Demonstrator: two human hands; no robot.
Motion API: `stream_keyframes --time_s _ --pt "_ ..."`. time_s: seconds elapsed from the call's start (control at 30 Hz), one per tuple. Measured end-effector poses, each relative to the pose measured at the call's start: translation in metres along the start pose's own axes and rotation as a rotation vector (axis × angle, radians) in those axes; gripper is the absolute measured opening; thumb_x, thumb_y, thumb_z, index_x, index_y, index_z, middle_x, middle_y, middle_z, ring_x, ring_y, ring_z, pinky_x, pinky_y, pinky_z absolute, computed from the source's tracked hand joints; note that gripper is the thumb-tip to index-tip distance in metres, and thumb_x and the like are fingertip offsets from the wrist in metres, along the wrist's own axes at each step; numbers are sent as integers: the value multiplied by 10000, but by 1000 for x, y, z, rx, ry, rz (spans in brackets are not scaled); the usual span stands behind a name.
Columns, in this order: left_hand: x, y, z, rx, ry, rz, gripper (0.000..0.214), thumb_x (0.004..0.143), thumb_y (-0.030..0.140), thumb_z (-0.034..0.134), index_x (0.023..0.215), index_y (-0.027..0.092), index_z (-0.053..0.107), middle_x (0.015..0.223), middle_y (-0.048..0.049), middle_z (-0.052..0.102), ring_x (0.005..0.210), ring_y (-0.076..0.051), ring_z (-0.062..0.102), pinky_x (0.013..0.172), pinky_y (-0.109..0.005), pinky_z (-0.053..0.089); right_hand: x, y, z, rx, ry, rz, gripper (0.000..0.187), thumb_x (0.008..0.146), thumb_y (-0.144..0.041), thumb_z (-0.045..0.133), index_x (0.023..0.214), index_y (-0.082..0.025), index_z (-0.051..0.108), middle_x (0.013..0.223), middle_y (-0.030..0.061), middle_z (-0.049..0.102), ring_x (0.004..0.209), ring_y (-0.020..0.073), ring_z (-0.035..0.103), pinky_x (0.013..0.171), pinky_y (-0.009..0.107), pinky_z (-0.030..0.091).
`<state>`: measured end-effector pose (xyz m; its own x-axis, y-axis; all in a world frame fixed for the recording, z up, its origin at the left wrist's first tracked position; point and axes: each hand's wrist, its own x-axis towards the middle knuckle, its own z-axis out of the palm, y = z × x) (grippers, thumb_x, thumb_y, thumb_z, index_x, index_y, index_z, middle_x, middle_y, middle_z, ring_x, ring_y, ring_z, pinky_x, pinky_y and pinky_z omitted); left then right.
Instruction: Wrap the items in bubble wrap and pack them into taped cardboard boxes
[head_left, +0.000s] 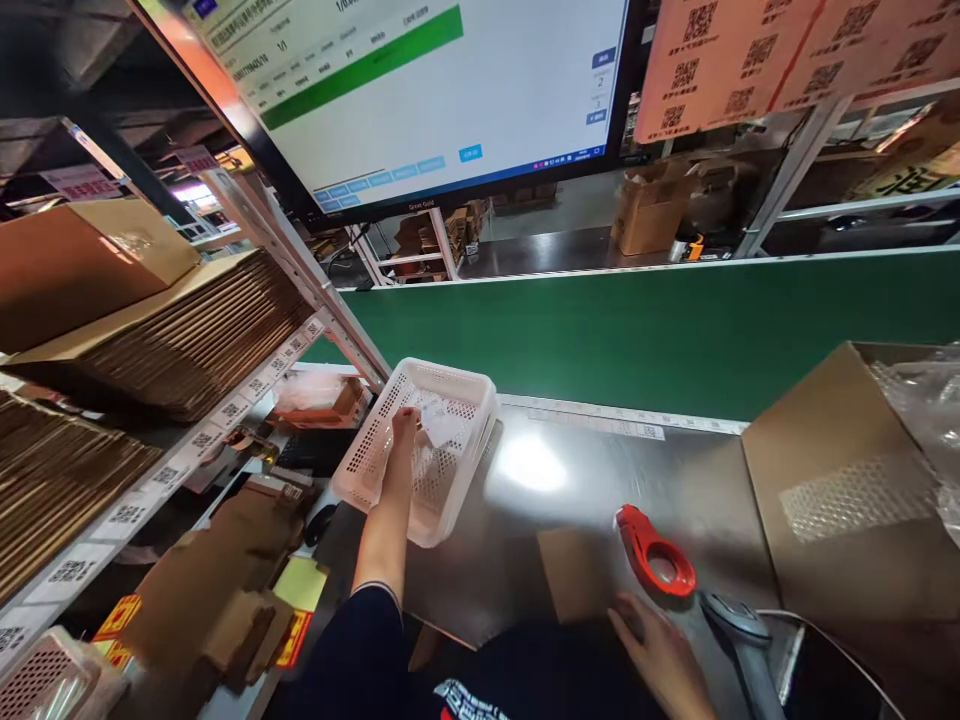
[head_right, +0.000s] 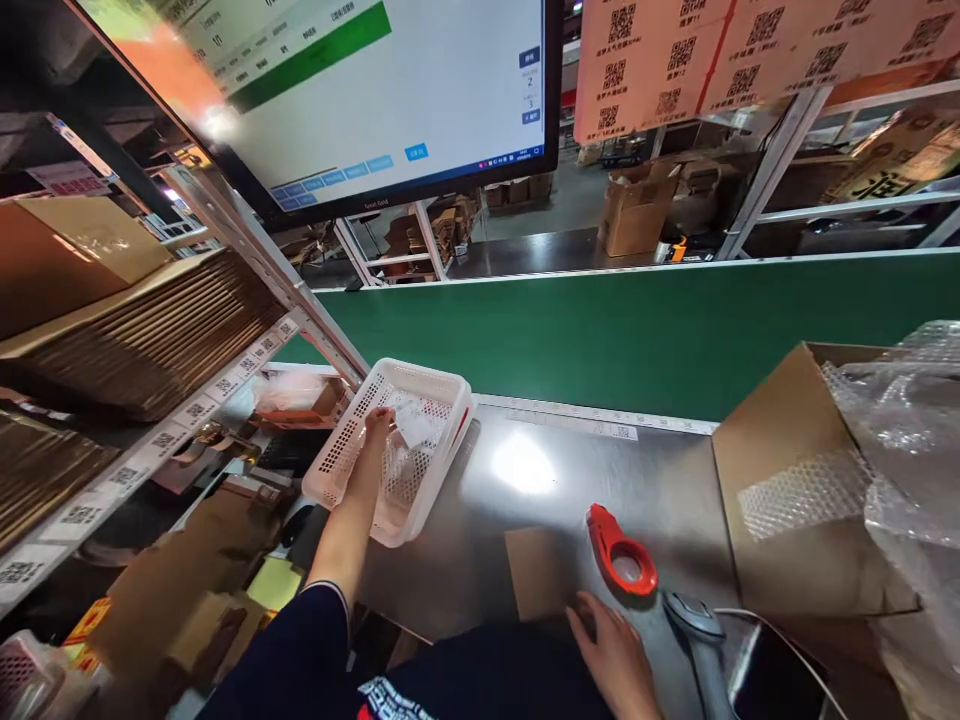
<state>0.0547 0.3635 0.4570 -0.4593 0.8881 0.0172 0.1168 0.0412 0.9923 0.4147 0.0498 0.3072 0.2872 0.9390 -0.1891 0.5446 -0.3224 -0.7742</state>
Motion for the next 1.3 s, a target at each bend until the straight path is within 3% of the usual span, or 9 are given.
stream_keyframes --time_s 0.13,0.3,0.4,0.47,0.6,0.77,0.97,1.17,1.3 --pt "-35 9 13 -83 -158 -8 356 711 398 844 755 176 570 660 59 570 607 -96 574 595 -233 528 11 -43 -18 197 41 -5 376 742 -627 574 910 -329 732 989 95 817 1021 378 762 960 528 603" --pt "-159 -1 46 -182 -510 -10 345 644 401 871 762 205 613 724 26 658 647 -116 610 626 -251 556 37 -123 -42 420 110 -152 490 831 -591 644 1177 -246 675 1291 124 725 1242 296 665 1127 473 495" --pt "-221 -5 60 -262 -663 -119 341 672 422 859 741 210 602 692 35 644 616 -105 595 593 -234 536 46 -143 -48 570 9 -134 568 753 -685 703 1067 -213 664 1128 130 761 1039 283 716 966 448 573" --pt "-241 -4 62 -279 -735 -241 369 667 463 864 771 209 618 696 36 651 611 -108 608 580 -237 538 43 -142 -53 613 -73 -73 575 736 -745 693 947 -211 661 931 101 773 836 253 720 791 403 600" --pt "-241 5 51 -244 -978 -438 454 648 537 885 840 183 674 760 -11 716 639 -142 674 604 -285 587 24 -127 -69 694 -160 64 591 690 -749 762 900 -205 661 835 71 761 730 225 705 677 346 579" --pt "-233 18 37 -122 -1207 -425 435 700 514 884 882 151 727 787 -39 737 605 -127 676 611 -271 587 10 -120 -87 700 -215 117 577 701 -720 788 921 -195 701 831 60 771 737 233 724 679 346 590" --pt "-238 27 39 -76 -1229 -328 429 763 542 838 851 141 715 711 -3 683 582 -112 645 596 -256 565 8 -123 -90 704 -229 49 488 715 -660 834 896 -213 759 812 60 784 711 241 731 633 350 601" --pt "-238 32 38 -66 -1261 -350 433 766 545 833 830 137 704 745 -21 694 578 -104 625 572 -248 546 7 -117 -86 714 -252 24 422 799 -619 789 926 -217 764 835 65 787 718 240 736 637 358 610" --pt "-240 29 39 -91 -1243 -393 442 742 544 845 785 141 667 698 0 665 533 -84 588 518 -218 498 7 -113 -82 446 -43 -177 488 844 -554 759 1205 -232 699 1092 99 775 962 287 745 846 462 629"
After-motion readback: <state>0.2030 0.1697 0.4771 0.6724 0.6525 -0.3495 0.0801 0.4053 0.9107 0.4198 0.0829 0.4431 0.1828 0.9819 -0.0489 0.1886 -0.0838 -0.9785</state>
